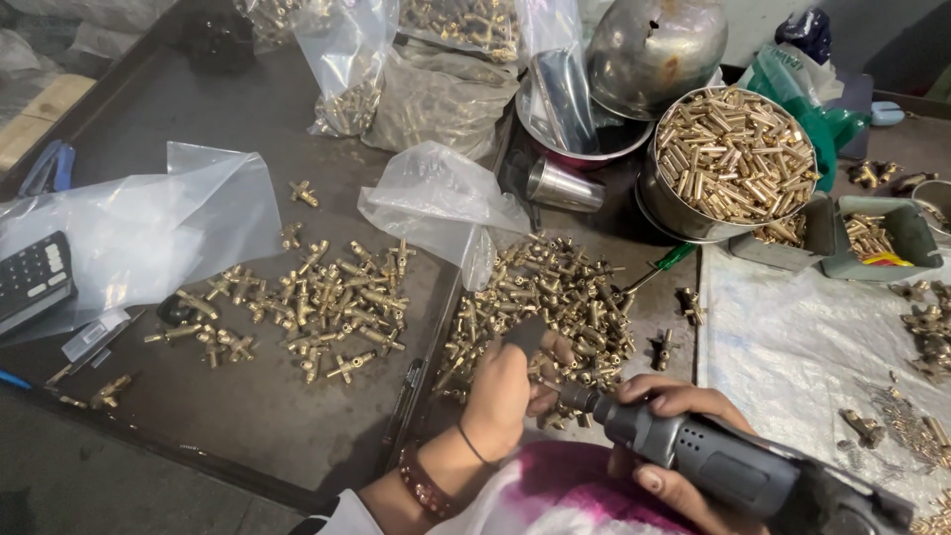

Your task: Using a rotary tool to polish or deburr brass tee fittings at a workbench.

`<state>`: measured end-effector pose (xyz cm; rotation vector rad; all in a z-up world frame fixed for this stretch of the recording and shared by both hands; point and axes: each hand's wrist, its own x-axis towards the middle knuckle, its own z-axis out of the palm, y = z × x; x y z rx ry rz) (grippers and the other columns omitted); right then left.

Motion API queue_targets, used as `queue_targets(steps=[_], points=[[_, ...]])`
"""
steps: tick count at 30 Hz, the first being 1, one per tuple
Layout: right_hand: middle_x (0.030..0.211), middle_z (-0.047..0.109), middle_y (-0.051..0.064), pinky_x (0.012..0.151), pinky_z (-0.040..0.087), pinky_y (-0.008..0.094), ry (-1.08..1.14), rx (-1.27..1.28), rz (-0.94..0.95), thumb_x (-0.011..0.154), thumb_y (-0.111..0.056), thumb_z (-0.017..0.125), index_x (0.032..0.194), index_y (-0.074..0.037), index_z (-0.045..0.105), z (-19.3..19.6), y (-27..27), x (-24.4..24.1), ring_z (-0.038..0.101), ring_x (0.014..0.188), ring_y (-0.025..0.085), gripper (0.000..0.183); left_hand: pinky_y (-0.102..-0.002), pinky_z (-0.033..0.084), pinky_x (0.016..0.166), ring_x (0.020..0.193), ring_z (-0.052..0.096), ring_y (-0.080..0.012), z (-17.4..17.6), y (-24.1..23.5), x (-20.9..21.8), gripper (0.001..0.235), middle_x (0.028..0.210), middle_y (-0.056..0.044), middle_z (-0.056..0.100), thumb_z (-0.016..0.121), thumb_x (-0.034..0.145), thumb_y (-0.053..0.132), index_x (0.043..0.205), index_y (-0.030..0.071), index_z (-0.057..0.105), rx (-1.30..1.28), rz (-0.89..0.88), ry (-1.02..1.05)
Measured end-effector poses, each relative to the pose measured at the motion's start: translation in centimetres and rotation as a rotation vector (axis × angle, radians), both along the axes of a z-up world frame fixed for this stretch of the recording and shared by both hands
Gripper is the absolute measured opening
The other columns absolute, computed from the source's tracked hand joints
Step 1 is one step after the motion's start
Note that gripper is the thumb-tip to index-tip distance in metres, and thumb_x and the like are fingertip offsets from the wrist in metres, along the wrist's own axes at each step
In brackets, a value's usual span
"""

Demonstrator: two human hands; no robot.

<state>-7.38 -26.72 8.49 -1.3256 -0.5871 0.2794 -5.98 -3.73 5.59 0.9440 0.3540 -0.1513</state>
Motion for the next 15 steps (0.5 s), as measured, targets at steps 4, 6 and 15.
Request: queue_targets(steps=[4, 6, 15], points=[[0.134, 0.055, 0.028, 0.084, 0.062, 0.044, 0.071, 0.053, -0.022, 0.082, 0.003, 0.075, 0.124, -0.002, 0.052, 0.6, 0.4, 0.0, 0.074, 0.093, 0.031, 0.049, -0.022, 0.028, 0.037, 0.042, 0.039, -0.0055, 1.7, 0.1, -0.1, 0.04, 0.063, 0.002, 0.049, 0.045, 0.104, 0.03, 0.083, 0.004, 0.067, 0.01, 0.095, -0.019], [0.133, 0.054, 0.029, 0.085, 0.061, 0.046, 0.093, 0.101, -0.058, 0.08, 0.0, 0.075, 0.125, -0.002, 0.051, 0.1, 0.5, 0.2, 0.071, 0.096, 0.032, 0.051, -0.022, 0.03, 0.039, 0.044, 0.038, -0.0046, 1.5, 0.3, 0.0, 0.035, 0.065, 0.004, 0.049, 0.048, 0.103, 0.027, 0.085, 0.005, 0.068, 0.011, 0.116, -0.013], [0.133, 0.054, 0.029, 0.085, 0.06, 0.045, 0.113, 0.12, -0.076, 0.081, 0.002, 0.076, 0.125, -0.002, 0.051, 0.5, 1.4, -0.3, 0.072, 0.094, 0.032, 0.051, -0.021, 0.032, 0.039, 0.045, 0.04, -0.0051, 1.1, 0.5, -0.2, 0.028, 0.069, 0.003, 0.051, 0.041, 0.097, 0.01, 0.093, 0.005, 0.069, 0.036, 0.09, -0.045]])
